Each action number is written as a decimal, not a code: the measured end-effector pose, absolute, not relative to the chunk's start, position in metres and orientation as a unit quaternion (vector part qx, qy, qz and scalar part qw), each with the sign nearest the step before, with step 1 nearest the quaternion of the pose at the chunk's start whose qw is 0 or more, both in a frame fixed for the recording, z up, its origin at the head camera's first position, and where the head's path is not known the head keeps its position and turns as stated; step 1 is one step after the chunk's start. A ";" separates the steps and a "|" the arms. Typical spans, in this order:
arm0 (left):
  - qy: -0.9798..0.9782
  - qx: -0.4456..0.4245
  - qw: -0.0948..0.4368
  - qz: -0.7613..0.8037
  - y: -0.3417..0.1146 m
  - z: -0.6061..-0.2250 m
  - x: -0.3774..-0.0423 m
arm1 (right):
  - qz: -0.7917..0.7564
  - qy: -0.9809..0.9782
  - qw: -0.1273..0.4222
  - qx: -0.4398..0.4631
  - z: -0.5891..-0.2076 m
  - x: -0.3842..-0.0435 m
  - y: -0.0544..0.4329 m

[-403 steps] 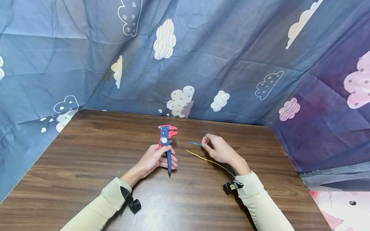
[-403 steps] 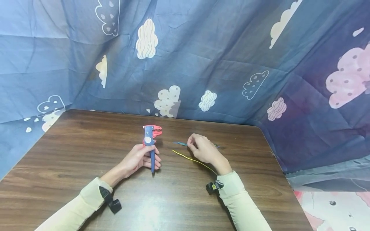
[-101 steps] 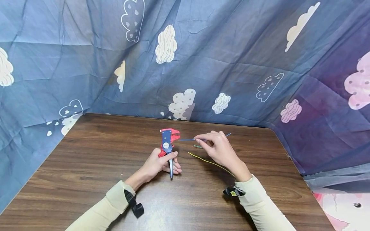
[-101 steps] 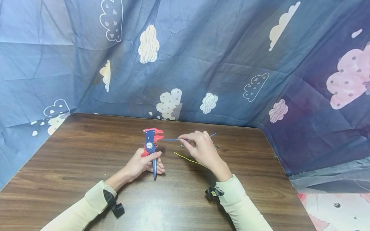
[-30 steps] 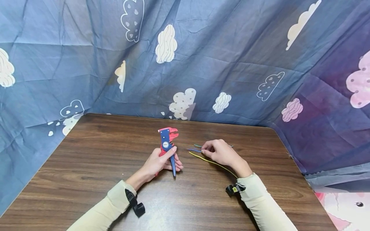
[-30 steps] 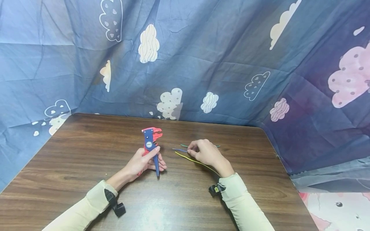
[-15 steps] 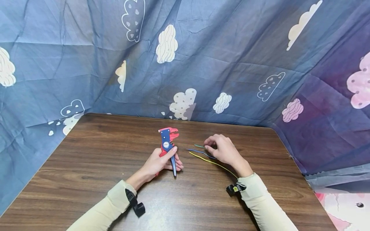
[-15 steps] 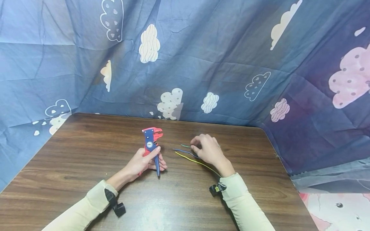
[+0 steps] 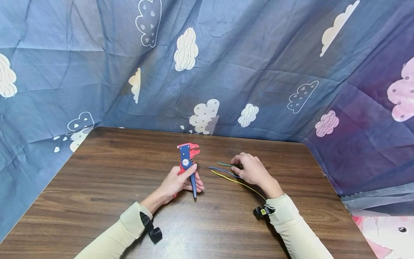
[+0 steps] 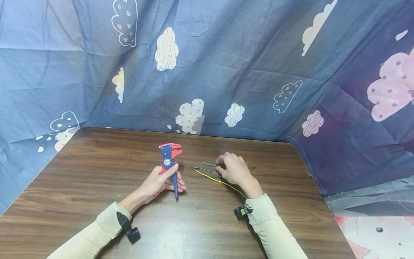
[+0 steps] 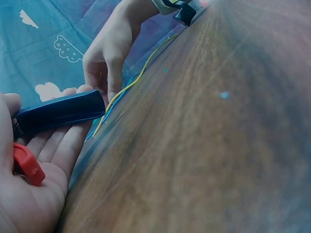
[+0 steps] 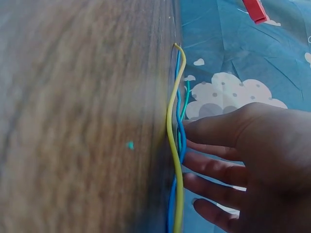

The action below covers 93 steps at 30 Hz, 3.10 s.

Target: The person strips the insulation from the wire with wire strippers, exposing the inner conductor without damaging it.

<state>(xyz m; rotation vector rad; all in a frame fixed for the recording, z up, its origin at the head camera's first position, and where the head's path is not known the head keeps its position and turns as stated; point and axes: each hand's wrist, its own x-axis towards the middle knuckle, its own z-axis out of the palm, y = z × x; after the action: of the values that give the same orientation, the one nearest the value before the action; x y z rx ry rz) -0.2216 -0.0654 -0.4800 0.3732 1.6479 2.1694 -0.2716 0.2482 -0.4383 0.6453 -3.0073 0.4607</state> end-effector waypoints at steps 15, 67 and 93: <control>0.566 0.160 0.199 0.784 -0.067 -0.479 -0.222 | 0.141 -0.967 -0.003 0.214 -0.434 -0.269 0.249; 0.571 0.168 0.184 0.782 -0.069 -0.481 -0.220 | 0.300 -0.905 0.105 0.282 -0.425 -0.270 0.232; 0.590 0.161 0.188 0.768 -0.067 -0.480 -0.219 | 0.316 -0.892 0.133 0.294 -0.414 -0.258 0.220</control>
<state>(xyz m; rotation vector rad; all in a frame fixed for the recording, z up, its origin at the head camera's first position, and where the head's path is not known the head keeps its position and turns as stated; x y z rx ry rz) -0.2189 -0.0669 -0.4799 0.4524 1.6611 2.1626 -0.2582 0.2196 -0.4137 0.8517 -2.5876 0.9178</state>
